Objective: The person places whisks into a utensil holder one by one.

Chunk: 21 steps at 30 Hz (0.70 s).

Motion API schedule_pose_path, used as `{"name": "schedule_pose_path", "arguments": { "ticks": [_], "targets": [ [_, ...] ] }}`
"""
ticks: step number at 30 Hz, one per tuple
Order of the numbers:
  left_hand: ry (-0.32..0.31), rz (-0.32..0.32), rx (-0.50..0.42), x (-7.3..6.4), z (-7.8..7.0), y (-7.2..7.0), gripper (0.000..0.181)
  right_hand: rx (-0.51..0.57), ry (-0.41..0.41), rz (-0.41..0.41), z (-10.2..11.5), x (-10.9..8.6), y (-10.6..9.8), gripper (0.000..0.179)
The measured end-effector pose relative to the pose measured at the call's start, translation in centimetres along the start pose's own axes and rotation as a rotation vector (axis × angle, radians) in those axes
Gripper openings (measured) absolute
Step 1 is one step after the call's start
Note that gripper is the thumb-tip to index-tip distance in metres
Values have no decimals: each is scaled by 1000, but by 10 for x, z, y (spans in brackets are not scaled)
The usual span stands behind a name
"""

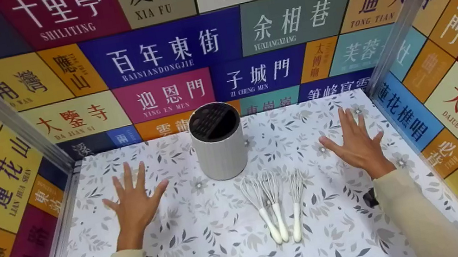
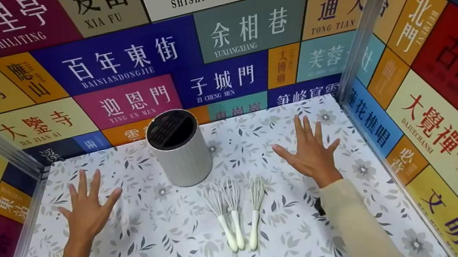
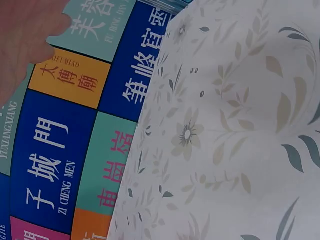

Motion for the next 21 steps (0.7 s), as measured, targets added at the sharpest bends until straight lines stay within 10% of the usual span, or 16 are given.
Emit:
{"name": "schedule_pose_path", "arguments": {
  "ticks": [12,21],
  "targets": [
    [168,-119,-123,21,-58,-1,90,79,-8,98,9,-18,29,109],
    [269,-95,-177,39,-104,5,86,135,-27,123,22,-38,58,108]
  ]
}}
Point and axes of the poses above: each hand's wrist, its own x-axis towards the middle knuckle, its own y-axis out of the palm, z = x × y, the point moved 4 cm from there along x, towards the middle knuckle, and after that the axes turned 2 degrees about y, right-handed, at the moved point
